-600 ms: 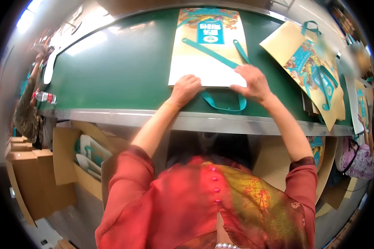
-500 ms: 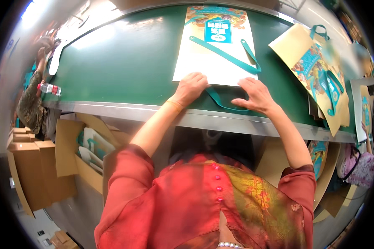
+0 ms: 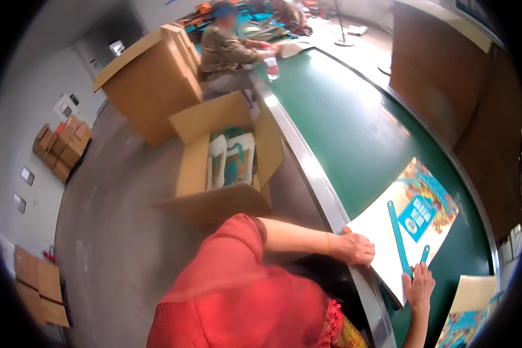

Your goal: The person assembles paper gift bags on a production line by folding the tops, tucking in cardboard reinforcements, and smoothing the bags flat before placing them into a box.

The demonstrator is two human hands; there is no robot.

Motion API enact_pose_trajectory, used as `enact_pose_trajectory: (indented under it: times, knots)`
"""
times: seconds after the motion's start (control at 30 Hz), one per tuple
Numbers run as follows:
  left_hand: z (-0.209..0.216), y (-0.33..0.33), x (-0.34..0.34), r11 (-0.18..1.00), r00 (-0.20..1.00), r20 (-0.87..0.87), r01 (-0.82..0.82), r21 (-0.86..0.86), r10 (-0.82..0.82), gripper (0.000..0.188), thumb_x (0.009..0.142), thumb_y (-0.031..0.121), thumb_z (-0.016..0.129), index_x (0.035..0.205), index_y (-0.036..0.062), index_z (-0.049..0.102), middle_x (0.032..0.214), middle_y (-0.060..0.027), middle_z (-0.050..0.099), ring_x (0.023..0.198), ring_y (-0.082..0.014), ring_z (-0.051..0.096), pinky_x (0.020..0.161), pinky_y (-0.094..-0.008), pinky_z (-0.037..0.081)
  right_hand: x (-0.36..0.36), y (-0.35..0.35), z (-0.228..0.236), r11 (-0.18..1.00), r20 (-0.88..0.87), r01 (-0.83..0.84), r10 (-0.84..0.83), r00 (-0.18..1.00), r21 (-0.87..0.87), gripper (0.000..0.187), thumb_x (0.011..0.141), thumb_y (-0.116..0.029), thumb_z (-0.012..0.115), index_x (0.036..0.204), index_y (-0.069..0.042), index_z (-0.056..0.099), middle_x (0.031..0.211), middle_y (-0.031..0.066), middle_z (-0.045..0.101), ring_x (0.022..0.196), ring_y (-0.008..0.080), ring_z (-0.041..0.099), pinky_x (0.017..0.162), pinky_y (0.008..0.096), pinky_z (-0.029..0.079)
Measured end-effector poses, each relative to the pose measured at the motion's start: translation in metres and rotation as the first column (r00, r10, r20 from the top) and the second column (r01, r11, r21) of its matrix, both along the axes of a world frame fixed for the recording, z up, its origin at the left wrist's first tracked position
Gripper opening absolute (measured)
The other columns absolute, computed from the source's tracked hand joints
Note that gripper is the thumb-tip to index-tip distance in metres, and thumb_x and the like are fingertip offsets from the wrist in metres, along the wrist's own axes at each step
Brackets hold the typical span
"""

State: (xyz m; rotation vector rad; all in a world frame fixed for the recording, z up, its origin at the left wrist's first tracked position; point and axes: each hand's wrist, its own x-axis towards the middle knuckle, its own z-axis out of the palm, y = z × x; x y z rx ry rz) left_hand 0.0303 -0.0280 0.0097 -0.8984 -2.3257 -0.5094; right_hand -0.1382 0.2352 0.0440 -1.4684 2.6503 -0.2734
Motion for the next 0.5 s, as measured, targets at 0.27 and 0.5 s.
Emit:
enact_pose_trajectory:
  times: [0.27,0.5]
  knots:
    - [0.005,-0.011,-0.006,0.993,0.999,-0.044,-0.016,0.118,0.022,0.022,0.083,0.020,0.064,0.071,0.0083,0.050,0.072,-0.0047,0.053,0.072,-0.0219,0.056,0.062,-0.0330,0.046,-0.053,0.005,-0.018,0.976,0.125,0.210,-0.202,0.971,-0.057,0.041,0.070,-0.015,0.066,0.105,0.005,0.057,0.079,0.0164,0.061,0.068,0.0311,0.063,0.062,0.0392,0.050]
    - [-0.018,-0.014,-0.038,0.980,0.997,-0.064,0.059,0.190,-0.047,0.029,0.082,0.024,0.064,0.064,0.0098,0.047,0.066,-0.0040,0.050,0.066,-0.0225,0.054,0.057,-0.0347,0.042,-0.139,0.029,0.038,0.762,0.900,0.647,-0.260,0.351,-0.032,0.025,0.073,-0.007,0.059,0.094,0.002,0.051,0.066,0.0164,0.061,0.042,0.0240,0.058,0.034,0.0327,0.047]
